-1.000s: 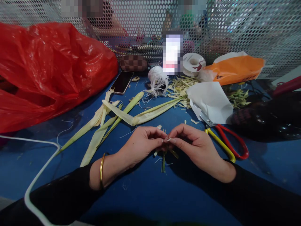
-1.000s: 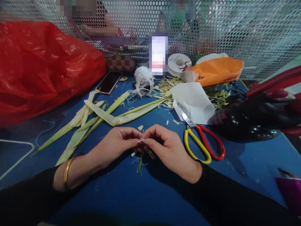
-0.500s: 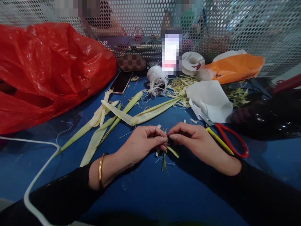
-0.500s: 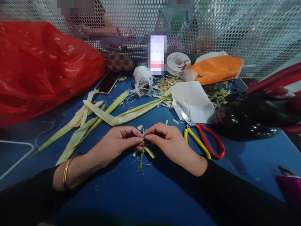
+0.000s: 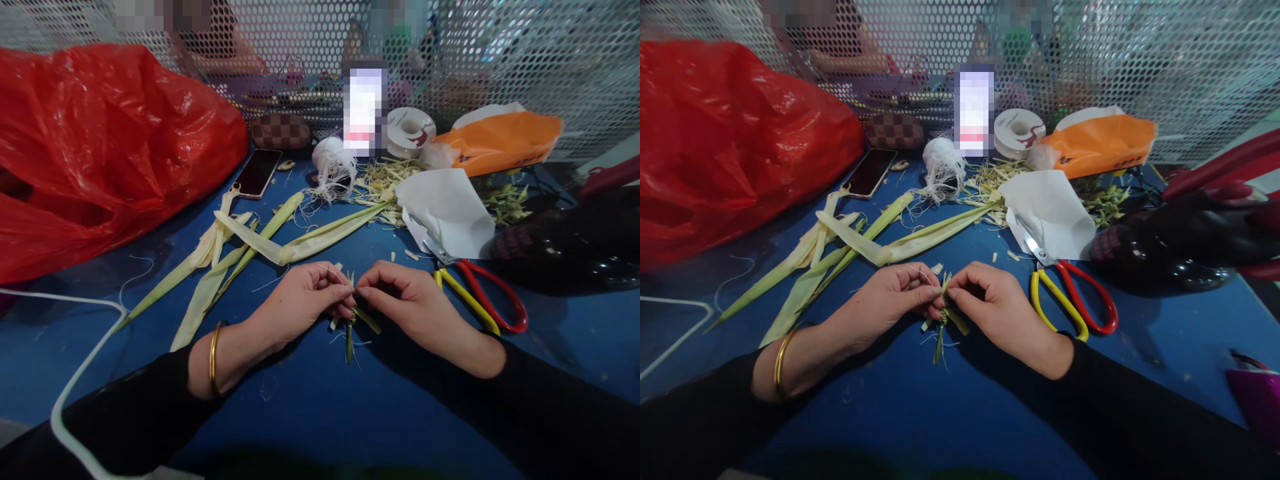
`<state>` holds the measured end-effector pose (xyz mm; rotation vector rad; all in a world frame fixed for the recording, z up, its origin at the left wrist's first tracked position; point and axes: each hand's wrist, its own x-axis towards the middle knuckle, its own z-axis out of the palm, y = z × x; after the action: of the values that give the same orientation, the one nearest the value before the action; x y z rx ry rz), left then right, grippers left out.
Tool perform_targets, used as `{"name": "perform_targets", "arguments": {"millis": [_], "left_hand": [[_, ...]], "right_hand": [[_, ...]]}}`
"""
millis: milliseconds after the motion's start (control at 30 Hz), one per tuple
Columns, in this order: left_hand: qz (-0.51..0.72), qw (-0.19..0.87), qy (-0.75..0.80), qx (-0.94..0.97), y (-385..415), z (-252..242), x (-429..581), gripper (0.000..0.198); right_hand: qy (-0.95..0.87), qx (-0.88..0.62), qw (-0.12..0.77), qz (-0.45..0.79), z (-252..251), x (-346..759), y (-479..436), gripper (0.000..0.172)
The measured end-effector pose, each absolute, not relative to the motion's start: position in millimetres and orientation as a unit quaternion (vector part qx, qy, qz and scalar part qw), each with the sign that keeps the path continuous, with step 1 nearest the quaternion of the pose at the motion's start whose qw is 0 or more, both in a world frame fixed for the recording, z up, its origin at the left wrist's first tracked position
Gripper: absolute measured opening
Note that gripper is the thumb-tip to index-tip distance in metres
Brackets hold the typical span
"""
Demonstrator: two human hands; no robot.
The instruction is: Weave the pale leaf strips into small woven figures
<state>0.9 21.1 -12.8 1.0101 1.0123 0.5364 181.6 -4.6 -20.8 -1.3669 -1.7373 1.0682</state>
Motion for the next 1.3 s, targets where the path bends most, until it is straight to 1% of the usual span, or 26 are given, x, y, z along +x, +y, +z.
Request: {"name": "perform_targets", "arguments": {"millis": [267, 467, 800, 967, 1133, 1300], "left_hand": [[0.233, 0.722, 0.463, 0.458, 21.7, -13.1, 0.1, 0.012], [0.240, 0.725, 0.456, 0.457, 22.2, -13.2, 0.9, 0.011], [0.235, 0.729, 0.436, 0.473, 21.7, -11.2, 0.3, 0.010], [0.230, 0.733, 0.440, 0.466, 21.5, -9.9, 1.2, 0.012], [0.223, 0.736, 0.447, 0.457, 21.8, -10.4, 1.3, 0.014], [0.210, 0.738, 0.447, 0.460, 21.9, -9.5, 0.9, 0.023]], "right_hand": [[-0.640, -0.541, 0.337, 0.429, -23.3, 182.2, -4.4, 0.011], [-0.653, -0.515, 0.342, 0.438, -23.2, 181.3, -4.9, 0.008], [-0.669, -0.518, 0.338, 0.413, -23.5, 178.4, -5.5, 0.013], [-0.663, -0.529, 0.327, 0.416, -24.1, 179.8, -5.3, 0.014], [-0.638, -0.524, 0.331, 0.457, -24.9, 178.9, -6.0, 0.012], [-0.615, -0.529, 0.341, 0.474, -25.9, 176.3, -7.8, 0.014]]}}
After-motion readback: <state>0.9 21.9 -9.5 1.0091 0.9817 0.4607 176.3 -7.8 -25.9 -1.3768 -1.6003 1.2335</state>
